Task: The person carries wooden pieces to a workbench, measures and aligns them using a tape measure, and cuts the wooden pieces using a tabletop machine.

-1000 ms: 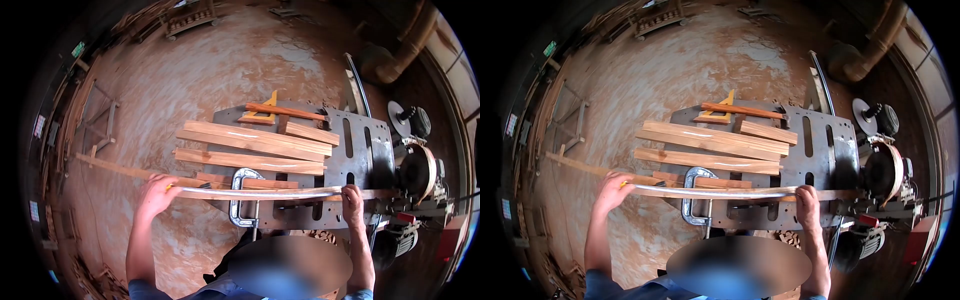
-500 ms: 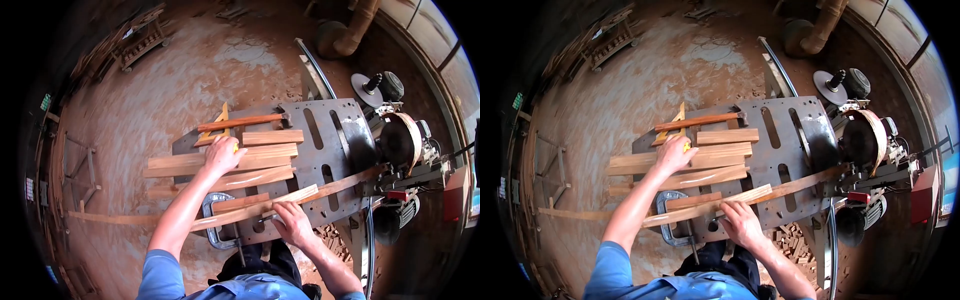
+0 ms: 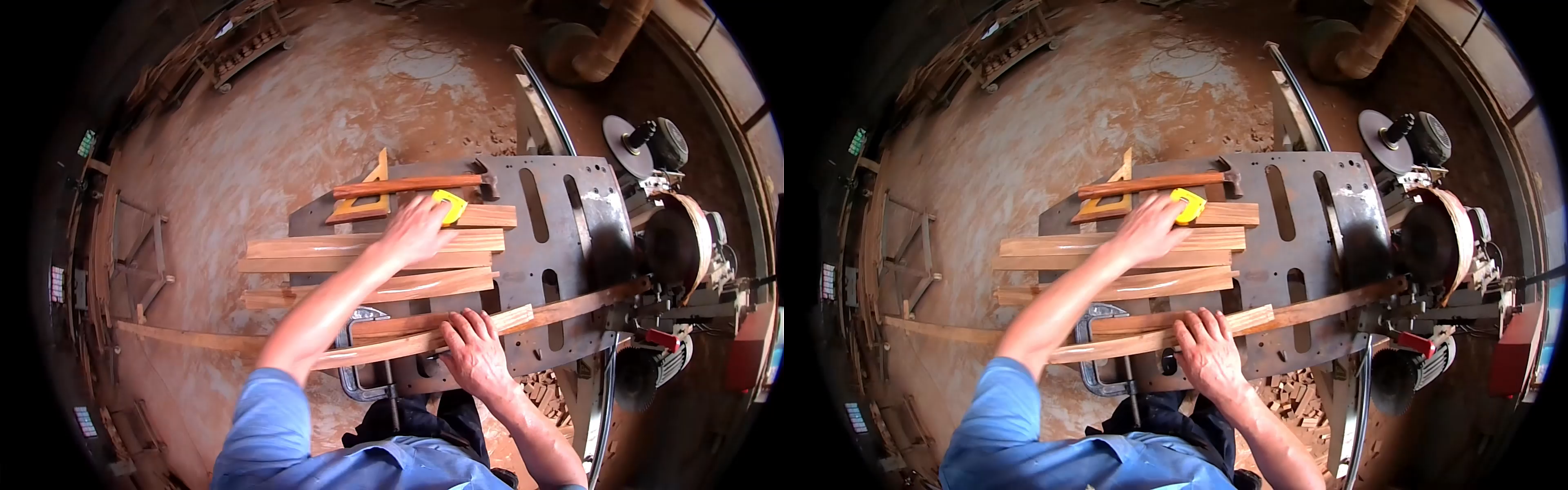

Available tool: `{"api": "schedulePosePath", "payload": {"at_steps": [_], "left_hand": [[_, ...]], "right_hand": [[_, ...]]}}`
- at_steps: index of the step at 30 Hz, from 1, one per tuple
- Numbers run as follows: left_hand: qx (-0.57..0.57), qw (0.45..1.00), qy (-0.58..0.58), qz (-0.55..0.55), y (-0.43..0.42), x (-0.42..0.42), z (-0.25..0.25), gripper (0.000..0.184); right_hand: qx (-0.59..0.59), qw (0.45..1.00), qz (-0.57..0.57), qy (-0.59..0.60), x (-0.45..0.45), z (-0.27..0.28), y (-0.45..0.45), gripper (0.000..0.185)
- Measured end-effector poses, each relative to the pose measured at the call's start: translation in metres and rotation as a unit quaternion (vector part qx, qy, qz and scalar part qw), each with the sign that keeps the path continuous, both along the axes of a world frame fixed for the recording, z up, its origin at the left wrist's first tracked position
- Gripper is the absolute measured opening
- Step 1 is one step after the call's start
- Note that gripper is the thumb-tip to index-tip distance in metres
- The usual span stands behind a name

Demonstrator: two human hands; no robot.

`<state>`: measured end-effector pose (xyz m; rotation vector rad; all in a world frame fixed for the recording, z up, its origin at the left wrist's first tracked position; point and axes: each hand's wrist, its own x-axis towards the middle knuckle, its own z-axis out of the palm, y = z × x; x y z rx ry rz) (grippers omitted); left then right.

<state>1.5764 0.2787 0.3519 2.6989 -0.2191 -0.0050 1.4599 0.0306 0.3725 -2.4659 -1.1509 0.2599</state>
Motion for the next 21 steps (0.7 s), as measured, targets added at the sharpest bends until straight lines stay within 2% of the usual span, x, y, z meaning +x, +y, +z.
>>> {"api": "schedulePosePath", "payload": {"at_steps": [3,5,6,9,10,13,15,17,19,21], "left_hand": [[-0.054,0.991,0.116,-0.044,0.033,-0.09,0.033,0.048],[-0.08,0.983,0.153,-0.065,0.044,-0.16,0.042,0.055],[-0.057,0.987,0.144,-0.045,0.04,-0.19,0.046,0.06],[0.044,0.986,0.157,0.032,0.032,-0.232,0.077,0.07],[0.097,0.992,0.075,0.023,0.033,-0.235,0.081,0.064],[0.154,0.986,0.019,0.058,0.047,-0.218,0.081,0.055],[0.157,0.985,-0.027,0.068,0.07,-0.193,0.074,0.042],[0.15,0.984,-0.008,0.091,0.101,-0.162,0.064,0.041],[0.146,0.983,0.0,0.115,0.136,-0.13,0.042,0.045],[0.123,0.98,0.035,0.151,0.156,-0.101,0.029,0.045]], "right_hand": [[-0.006,0.999,0.036,-0.006,0.011,-0.007,0.003,0.046],[-0.012,0.997,0.074,-0.001,0.022,-0.025,0.002,0.041],[0.036,0.995,0.088,-0.018,0.028,-0.02,0.002,0.036],[0.05,0.996,0.078,-0.005,0.049,-0.005,0.003,0.038],[0.051,0.995,0.081,0.0,0.057,0.0,0.006,0.04],[0.06,0.995,0.081,-0.004,0.081,0.024,0.025,0.045],[0.107,0.986,0.046,-0.115,0.089,0.041,0.043,0.05],[0.147,0.984,0.017,-0.103,0.09,0.053,0.046,0.055],[0.171,0.984,-0.009,-0.037,0.082,0.048,0.042,0.053],[0.133,0.991,-0.008,-0.026,0.071,0.034,0.03,0.051]]}}
